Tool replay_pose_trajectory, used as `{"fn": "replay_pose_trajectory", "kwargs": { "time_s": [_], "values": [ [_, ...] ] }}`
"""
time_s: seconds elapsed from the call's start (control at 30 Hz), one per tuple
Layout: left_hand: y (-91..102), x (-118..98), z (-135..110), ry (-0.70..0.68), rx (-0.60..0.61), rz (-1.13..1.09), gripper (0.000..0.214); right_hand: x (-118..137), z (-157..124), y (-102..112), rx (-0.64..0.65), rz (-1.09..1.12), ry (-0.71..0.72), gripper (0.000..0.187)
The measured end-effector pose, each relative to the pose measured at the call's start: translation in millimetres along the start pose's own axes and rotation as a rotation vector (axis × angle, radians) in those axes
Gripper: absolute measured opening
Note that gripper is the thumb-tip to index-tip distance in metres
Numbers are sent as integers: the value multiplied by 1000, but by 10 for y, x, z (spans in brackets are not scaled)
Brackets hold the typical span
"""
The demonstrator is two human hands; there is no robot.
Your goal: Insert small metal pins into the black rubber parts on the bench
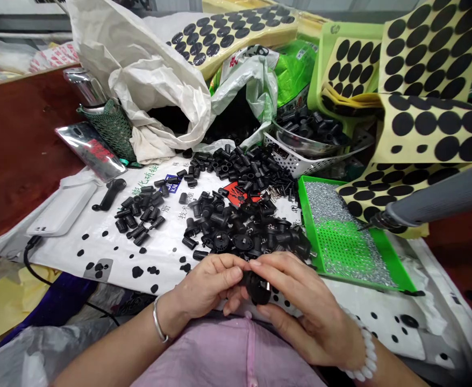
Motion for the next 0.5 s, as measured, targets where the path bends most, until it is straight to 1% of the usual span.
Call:
{"fn": "replay_pose_trajectory", "kwargs": {
  "time_s": [0.2, 0.37, 0.5],
  "values": [
    [-18, 56, -36, 83, -4, -40, 37, -56, -16, 12, -18, 43, -26, 45],
    [5, 51, -37, 70, -9, -28, 37, -59, -3, 28, 3, 11, -5, 54],
    [23, -10, -56, 32, -48, 88, 39, -38, 45, 3, 24, 32, 22, 47]
  ]
}}
Point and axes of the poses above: each hand's wrist, its own z-axis towards the middle knuckle, its own y-axis out of the back of the hand, x = y × z, the point moved 9 cm from there along z, towards the middle knuckle, and after that the axes turned 2 degrees about x, right-handed, at the moved point
